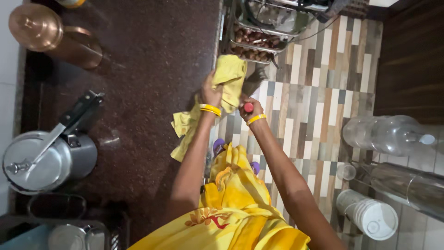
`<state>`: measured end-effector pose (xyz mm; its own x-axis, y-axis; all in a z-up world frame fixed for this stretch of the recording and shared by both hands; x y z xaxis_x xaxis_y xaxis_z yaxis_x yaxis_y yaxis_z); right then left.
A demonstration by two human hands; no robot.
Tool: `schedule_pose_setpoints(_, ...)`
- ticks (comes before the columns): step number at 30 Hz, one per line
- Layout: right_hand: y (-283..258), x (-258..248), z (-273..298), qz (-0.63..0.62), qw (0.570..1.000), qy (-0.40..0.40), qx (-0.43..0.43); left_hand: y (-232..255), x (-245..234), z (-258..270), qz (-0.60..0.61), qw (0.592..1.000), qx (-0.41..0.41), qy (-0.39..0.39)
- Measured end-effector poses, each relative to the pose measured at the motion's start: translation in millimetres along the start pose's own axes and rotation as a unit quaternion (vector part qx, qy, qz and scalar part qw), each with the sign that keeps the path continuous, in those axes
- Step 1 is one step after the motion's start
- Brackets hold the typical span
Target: The person sweeps a tiled floor with a broom, moving from a dining area into a kitchen. The person sweeps around furniture and along baseboards, gathering debris into a pile.
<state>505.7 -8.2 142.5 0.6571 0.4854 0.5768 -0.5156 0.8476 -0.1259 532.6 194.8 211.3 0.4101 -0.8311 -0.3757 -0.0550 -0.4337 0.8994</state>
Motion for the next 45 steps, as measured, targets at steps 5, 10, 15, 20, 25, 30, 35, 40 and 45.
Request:
schedule_pose_setpoints(5,-7.8,-14.1,11.0,-0.033,0.998,-0.017,0.041,56.3,-99.0,-8.2,-0.286,0.957,-0.052,-0.004)
schedule_pose_setpoints(10,-9.1,-39.2,29.2,-0.030,0.999,-0.031,0.024,79.4,-171.0,4.5,-0.435,0.892,-0.116,-0.028)
schedule_pose_setpoints(15,-12.7,-79.3,60.6,0.003,0.997,-0.023,0.069,67.1,-154.4,69.3,-0.429,0.876,-0.187,-0.115)
schedule_pose_setpoints(20,-26.0,-154.8,105.2,0.112,0.993,0.017,0.038,54.0,-94.6,205.8,-0.430,0.870,-0.200,-0.135)
schedule_pose_setpoints(25,-33.6,-218.9,145.4,0.277,0.960,0.033,0.015,50.1,-72.8,310.6,-0.456,0.844,-0.213,-0.183)
schedule_pose_setpoints(30,-16.7,-244.4,166.6,0.407,0.912,0.045,-0.039,44.4,-18.2,366.5,-0.308,0.904,-0.246,-0.167)
schedule_pose_setpoints(35,41.7,-261.3,182.2,0.516,0.840,0.051,-0.161,30.1,29.5,409.5,-0.099,0.947,-0.276,-0.130)
schedule_pose_setpoints(40,99.0,-296.5,215.4,0.570,0.799,0.009,-0.188,30.1,38.2,448.0,0.077,0.941,-0.319,-0.077)
schedule_pose_setpoints(45,162.3,-335.8,253.4,0.627,0.763,0.017,-0.158,29.1,-13.6,502.8,0.042,0.947,-0.315,-0.053)
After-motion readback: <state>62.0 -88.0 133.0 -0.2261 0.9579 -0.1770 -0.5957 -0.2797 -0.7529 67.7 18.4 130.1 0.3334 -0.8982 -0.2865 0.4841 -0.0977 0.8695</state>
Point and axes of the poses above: each hand's wrist, its own z-axis away from the middle knuckle, its own x-axis out of the palm, y = z × x, the point moved 1 cm from there along -z, towards the middle knuckle, and after that the axes turned 2 degrees about -z, right-handed, at the moved point
